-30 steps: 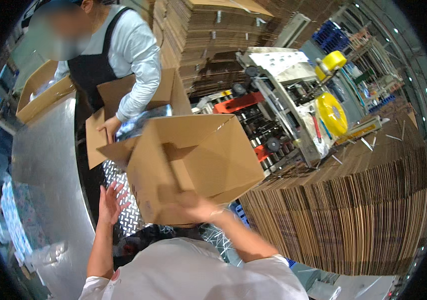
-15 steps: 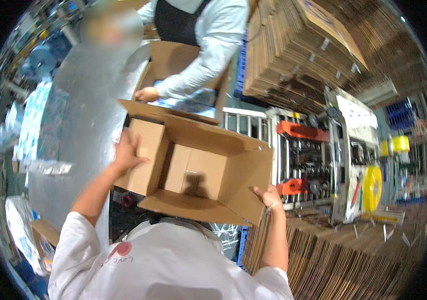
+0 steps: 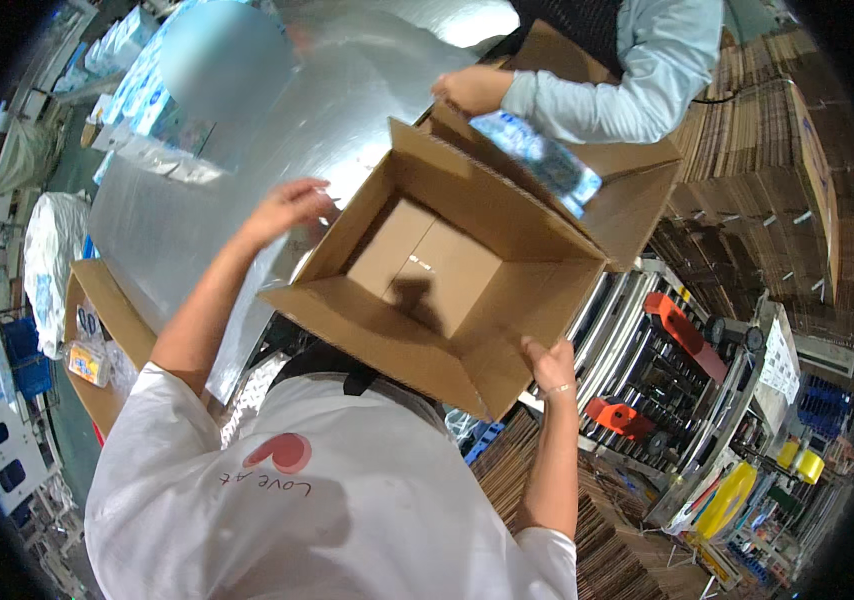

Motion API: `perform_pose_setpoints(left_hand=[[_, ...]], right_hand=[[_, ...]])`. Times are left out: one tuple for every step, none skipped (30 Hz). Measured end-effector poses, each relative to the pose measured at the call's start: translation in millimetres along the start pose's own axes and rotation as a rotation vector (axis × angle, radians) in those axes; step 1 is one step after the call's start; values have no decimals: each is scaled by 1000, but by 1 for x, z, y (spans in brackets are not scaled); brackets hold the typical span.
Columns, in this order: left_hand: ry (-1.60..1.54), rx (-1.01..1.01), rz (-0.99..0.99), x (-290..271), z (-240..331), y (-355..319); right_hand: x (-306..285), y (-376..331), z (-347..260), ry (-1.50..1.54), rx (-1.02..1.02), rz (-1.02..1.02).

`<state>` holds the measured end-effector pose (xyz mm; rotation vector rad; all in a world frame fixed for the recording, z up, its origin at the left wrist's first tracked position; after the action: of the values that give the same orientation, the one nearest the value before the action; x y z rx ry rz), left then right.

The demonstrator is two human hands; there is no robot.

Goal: The person packs multiple blue and white rectangular packages into cardboard boxes at a packing station, moving them from a metal table into the boxes and then placing the filled boxes onto a roller conveyor belt.

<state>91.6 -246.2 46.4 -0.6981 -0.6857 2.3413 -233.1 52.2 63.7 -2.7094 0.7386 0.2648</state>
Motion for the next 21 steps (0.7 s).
perform_pose_setpoints(left_hand=[[-206, 18, 62, -21, -11, 0], [-160, 47, 195, -38, -27, -2], [-113, 73, 334, -54, -45, -7], [-64, 101, 466, -66, -63, -10], [47, 118, 557, -74, -80, -16], [155, 138, 639, -76, -93, -24], [264, 156, 720, -76, -105, -33], [304, 90, 703, -74, -121, -36], [336, 101, 715, -72, -125, -45], [368, 111, 728, -67, -127, -55], [398, 118, 743, -62, -133, -67], [433, 107, 755, -58, -144, -78], [422, 104, 757, -53, -152, -87], [466, 69, 768, -47, -158, -97], [510, 29, 778, -40, -164, -108], [538, 13, 790, -33, -171, -118], [567, -3, 801, -25, -178, -127], [593, -20, 806, -16, -187, -136], [659, -25, 842, -11, -195, -140], [695, 0, 886, -7, -201, -143], [735, 24, 928, -3, -202, -146]], right_hand=[[11, 5, -11, -126, -32, -8], [-8, 10, 25, -240, 87, -13], [-15, 10, 37, -149, 133, -10], [-10, 6, 23, -29, 125, -7], [-5, 2, 6, 91, 118, -2], [-6, 0, 2, 78, 116, 21], [-7, -2, 0, 65, 114, 41], [-20, 1, 19, 15, 110, 11], [-16, 4, 17, -17, 110, 14], [-12, 7, 13, -51, 107, 14], [-11, 7, 11, -86, 104, 11], [-16, 9, 16, -73, 49, 47], [-20, 9, 21, -46, 53, 48], [-23, 8, 23, -36, 58, 21], [-24, 10, 24, -25, 66, -9], [-19, 8, 18, -2, 83, -3], [-14, 8, 12, 20, 71, -10], [-12, 8, 9, 39, 61, -15], [-14, 9, 10, 55, 53, -22], [-23, 12, 17, 35, 8, -21], [-24, 12, 18, 38, 2, -26]])
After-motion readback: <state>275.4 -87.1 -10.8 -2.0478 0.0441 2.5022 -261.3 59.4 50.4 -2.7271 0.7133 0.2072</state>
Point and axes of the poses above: each hand's wrist, its own y-axis towards the middle knuckle, its own x-axis out of the palm, z = x × y, the point moved 6 cm from there along y, towards the middle knuckle, and after that the axes turned 14 degrees about -x, right-handed, at the moved point
